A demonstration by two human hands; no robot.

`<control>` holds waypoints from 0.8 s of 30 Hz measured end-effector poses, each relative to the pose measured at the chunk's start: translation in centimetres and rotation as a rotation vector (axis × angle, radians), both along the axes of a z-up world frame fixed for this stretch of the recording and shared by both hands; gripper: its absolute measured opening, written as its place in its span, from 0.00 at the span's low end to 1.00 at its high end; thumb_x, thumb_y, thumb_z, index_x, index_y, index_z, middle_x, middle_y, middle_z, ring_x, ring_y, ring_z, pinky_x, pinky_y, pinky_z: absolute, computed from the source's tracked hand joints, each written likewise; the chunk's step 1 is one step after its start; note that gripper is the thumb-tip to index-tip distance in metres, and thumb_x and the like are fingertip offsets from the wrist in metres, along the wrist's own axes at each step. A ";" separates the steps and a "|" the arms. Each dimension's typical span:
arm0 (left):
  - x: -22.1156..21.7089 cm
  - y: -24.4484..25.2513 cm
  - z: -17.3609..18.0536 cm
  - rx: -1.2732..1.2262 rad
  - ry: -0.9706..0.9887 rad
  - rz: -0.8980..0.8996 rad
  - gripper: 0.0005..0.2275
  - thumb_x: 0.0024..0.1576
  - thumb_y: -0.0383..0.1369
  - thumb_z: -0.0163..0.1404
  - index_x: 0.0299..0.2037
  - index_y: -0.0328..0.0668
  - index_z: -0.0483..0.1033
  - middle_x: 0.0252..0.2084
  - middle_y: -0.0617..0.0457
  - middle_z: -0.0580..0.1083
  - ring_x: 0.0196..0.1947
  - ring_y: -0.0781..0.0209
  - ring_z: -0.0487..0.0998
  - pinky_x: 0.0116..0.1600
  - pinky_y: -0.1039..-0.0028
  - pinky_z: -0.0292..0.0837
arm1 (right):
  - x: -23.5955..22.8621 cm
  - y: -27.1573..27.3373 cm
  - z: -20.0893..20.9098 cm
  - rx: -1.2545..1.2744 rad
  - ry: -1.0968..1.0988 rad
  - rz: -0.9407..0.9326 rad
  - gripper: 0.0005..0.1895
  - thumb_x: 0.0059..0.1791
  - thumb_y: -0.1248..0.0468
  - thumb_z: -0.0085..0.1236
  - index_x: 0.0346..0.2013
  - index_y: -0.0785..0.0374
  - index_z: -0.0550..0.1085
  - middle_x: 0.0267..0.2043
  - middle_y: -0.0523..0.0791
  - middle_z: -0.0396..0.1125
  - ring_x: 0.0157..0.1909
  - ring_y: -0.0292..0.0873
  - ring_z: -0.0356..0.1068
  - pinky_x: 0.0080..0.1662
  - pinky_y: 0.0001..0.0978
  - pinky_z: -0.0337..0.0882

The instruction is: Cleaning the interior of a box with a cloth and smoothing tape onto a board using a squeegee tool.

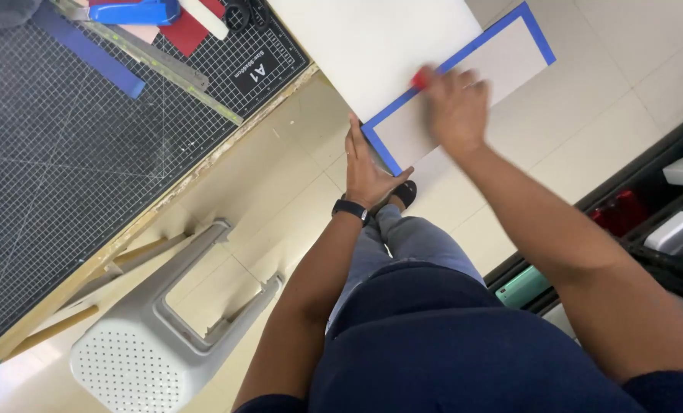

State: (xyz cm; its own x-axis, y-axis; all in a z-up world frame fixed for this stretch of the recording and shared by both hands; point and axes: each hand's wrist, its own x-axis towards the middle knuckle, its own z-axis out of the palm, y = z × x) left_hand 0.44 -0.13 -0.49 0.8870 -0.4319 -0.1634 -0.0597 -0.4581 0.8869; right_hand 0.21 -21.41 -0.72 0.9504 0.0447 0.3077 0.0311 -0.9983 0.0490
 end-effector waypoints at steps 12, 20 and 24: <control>-0.4 0.2 -0.9 -0.042 -0.067 0.029 0.68 0.38 0.48 0.73 0.76 0.49 0.22 0.74 0.31 0.49 0.73 0.35 0.57 0.69 0.48 0.64 | -0.7 -0.6 1.6 -0.106 -0.006 -0.272 0.29 0.46 0.71 0.55 0.62 0.50 0.68 0.37 0.45 0.65 0.35 0.49 0.61 0.36 0.38 0.58; -0.3 0.1 -1.7 -0.035 -0.079 0.038 0.69 0.36 0.50 0.73 0.76 0.48 0.23 0.74 0.33 0.50 0.73 0.36 0.55 0.67 0.47 0.66 | 0.3 -1.7 2.8 -0.040 -0.014 0.030 0.31 0.45 0.75 0.50 0.63 0.51 0.72 0.38 0.45 0.61 0.42 0.54 0.61 0.44 0.44 0.60; -0.4 0.2 -2.6 -0.054 -0.112 0.028 0.69 0.38 0.53 0.71 0.76 0.48 0.21 0.74 0.29 0.50 0.72 0.33 0.58 0.65 0.45 0.68 | 0.1 -2.4 2.7 -0.045 0.001 0.151 0.28 0.52 0.76 0.44 0.64 0.48 0.70 0.38 0.46 0.62 0.41 0.54 0.61 0.45 0.46 0.61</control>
